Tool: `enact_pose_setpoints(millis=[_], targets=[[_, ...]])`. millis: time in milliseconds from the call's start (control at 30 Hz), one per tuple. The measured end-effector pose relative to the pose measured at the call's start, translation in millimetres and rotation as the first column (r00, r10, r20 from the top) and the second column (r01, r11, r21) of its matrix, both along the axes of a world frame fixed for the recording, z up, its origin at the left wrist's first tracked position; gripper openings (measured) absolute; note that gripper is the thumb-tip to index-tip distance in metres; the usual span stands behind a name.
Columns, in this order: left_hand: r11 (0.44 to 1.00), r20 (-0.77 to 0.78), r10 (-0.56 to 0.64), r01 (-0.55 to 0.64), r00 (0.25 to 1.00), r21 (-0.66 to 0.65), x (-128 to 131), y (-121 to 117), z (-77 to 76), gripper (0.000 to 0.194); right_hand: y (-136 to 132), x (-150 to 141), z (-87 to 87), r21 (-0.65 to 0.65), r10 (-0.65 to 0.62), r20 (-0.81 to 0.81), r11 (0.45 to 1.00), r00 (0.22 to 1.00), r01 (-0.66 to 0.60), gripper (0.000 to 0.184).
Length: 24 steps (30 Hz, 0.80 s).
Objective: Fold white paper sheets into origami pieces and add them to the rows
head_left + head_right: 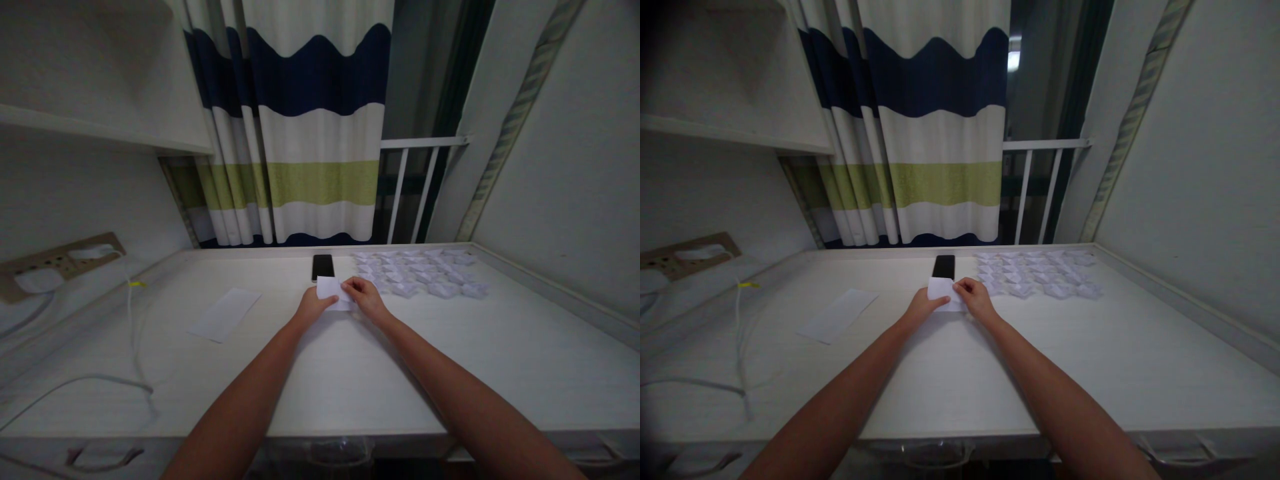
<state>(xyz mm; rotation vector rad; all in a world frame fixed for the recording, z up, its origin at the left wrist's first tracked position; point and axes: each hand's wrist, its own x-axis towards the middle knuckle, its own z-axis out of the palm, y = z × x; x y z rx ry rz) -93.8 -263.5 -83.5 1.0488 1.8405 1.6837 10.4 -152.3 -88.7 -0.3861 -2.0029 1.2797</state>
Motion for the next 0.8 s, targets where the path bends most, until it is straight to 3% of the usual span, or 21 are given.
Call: enact_pose_setpoints(millis=[167,567,800], targets=[[0.997,-0.030,0.081,-0.081,0.996,0.006,-2.9,0.4,0.1,0.025,3.4,0.0,-2.9,0.067,-0.005,0.015,0.998,1.000,0.004,0.025],[0.997,-0.045,0.071,-0.070,0.996,0.015,-1.4,-1.1,1.4,0.025,3.2,1.9,-1.8,0.156,-0.056,0.040,0.986,0.998,0.049,0.024],[0.985,-0.063,0.172,-0.172,0.983,-0.001,-3.9,-1.3,3.3,0.024,0.6,5.1,-0.2,0.225,-0.038,0.104,0.974,0.994,0.013,0.024]])
